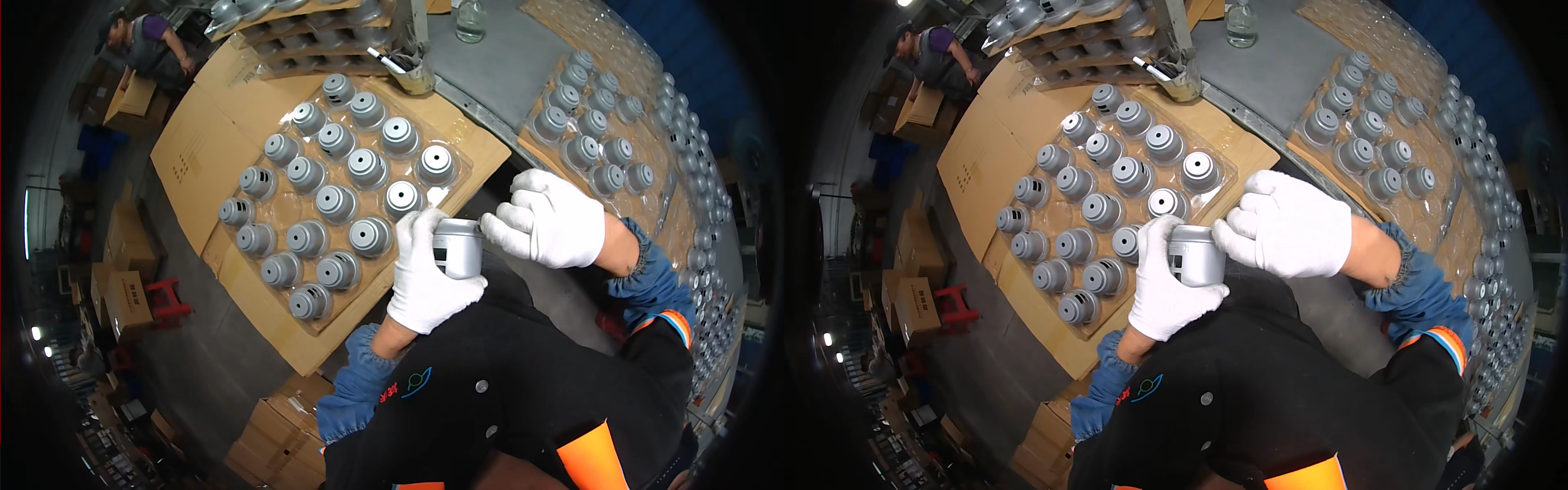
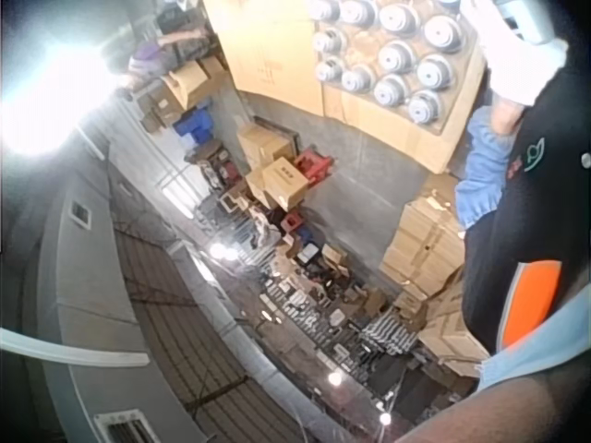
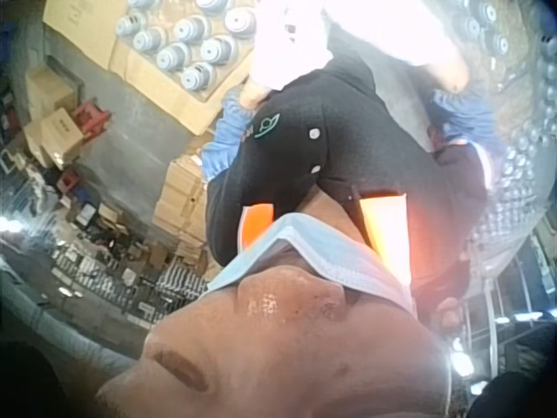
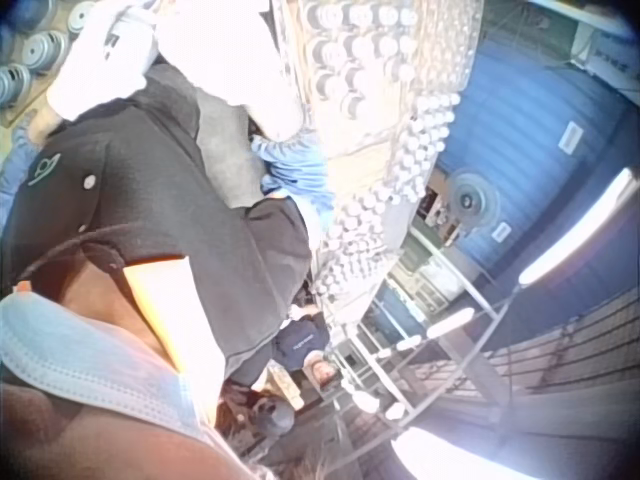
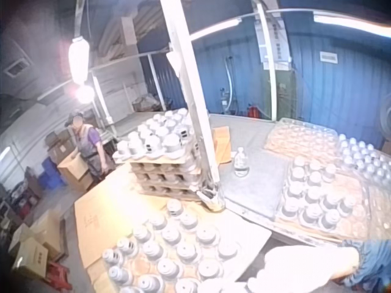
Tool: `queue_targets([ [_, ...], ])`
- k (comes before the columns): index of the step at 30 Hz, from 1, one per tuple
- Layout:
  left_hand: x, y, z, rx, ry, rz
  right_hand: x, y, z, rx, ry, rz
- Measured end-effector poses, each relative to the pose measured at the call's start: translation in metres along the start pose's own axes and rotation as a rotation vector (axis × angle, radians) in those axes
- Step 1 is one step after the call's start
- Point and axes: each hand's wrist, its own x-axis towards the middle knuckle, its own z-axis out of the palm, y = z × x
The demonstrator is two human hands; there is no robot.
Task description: The person assembles small cylindrical metal components by hand, inserting parts into them on an assembly line.
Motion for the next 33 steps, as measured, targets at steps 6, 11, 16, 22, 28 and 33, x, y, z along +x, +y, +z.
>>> queue_targets([
  [6, 0.0, 0.004, 0.001, -0.026, -0.089, -0.04, 0.002, 0.005, -0.004, -0.072, -0.019, -0.164],
  [11, -0.002, 0.006, 0.003, 0.018, -0.056, 0.016, 0.007, 0.001, -0.01, -0.082, -0.087, -0.172],
  [16, -0.003, 0.01, 0.003, 0.045, -0.007, -0.026, 0.003, -0.003, -0.009, -0.078, -0.194, -0.017],
  [22, -0.004, 0.011, 0.001, 0.109, 0.045, -0.016, 0.0, -0.012, -0.005, 0.166, -0.243, 0.315],
  [28, -0.004, 0.009, 0.004, 0.192, 0.112, 0.056, 0.0, -0.032, 0.009, 0.66, -0.058, 0.84],
  [33, -0.009, -0.001, 0.011, 0.303, 0.184, 0.09, 0.011, -0.032, 0.004, 1.115, -0.179, 1.316],
])
